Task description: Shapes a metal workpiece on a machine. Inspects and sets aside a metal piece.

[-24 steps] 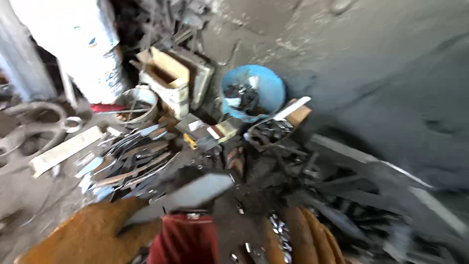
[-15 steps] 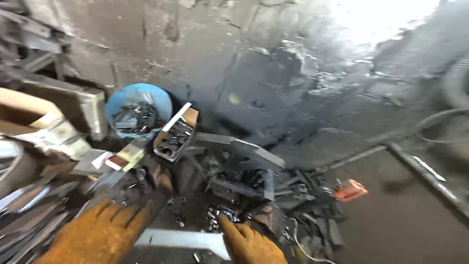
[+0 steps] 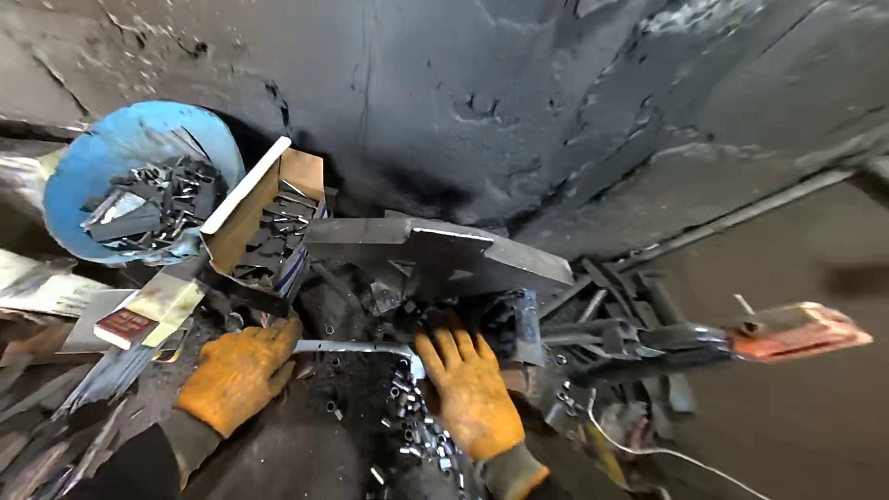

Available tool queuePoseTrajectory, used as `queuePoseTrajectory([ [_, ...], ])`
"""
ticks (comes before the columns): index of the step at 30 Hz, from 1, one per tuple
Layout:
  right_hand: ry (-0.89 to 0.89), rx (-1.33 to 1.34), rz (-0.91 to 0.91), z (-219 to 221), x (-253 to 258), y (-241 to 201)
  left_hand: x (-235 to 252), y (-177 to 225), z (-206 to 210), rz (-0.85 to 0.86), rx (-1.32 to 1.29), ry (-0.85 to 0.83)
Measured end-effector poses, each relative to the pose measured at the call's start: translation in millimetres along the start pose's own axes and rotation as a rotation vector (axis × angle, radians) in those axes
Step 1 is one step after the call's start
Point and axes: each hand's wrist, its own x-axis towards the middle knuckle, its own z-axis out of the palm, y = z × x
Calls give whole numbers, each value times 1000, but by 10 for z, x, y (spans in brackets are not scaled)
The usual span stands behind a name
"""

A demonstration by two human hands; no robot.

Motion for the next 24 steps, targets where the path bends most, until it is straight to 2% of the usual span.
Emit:
queuePoseTrajectory([
  [4, 41, -5, 44, 223, 4, -27, 115, -45, 110, 12, 34, -24],
  [9, 61, -32, 72, 289, -11, -57, 212, -77, 100, 11, 32, -114],
  [13, 67, -109, 124, 299, 4, -127, 287, -56, -20, -25, 27, -225],
  [19, 38, -104, 243, 276, 84, -223, 626, 22, -445, -88, 68, -507],
  [24, -16, -72, 271, 219, 146, -237, 753, 29, -520, -99, 76, -586],
])
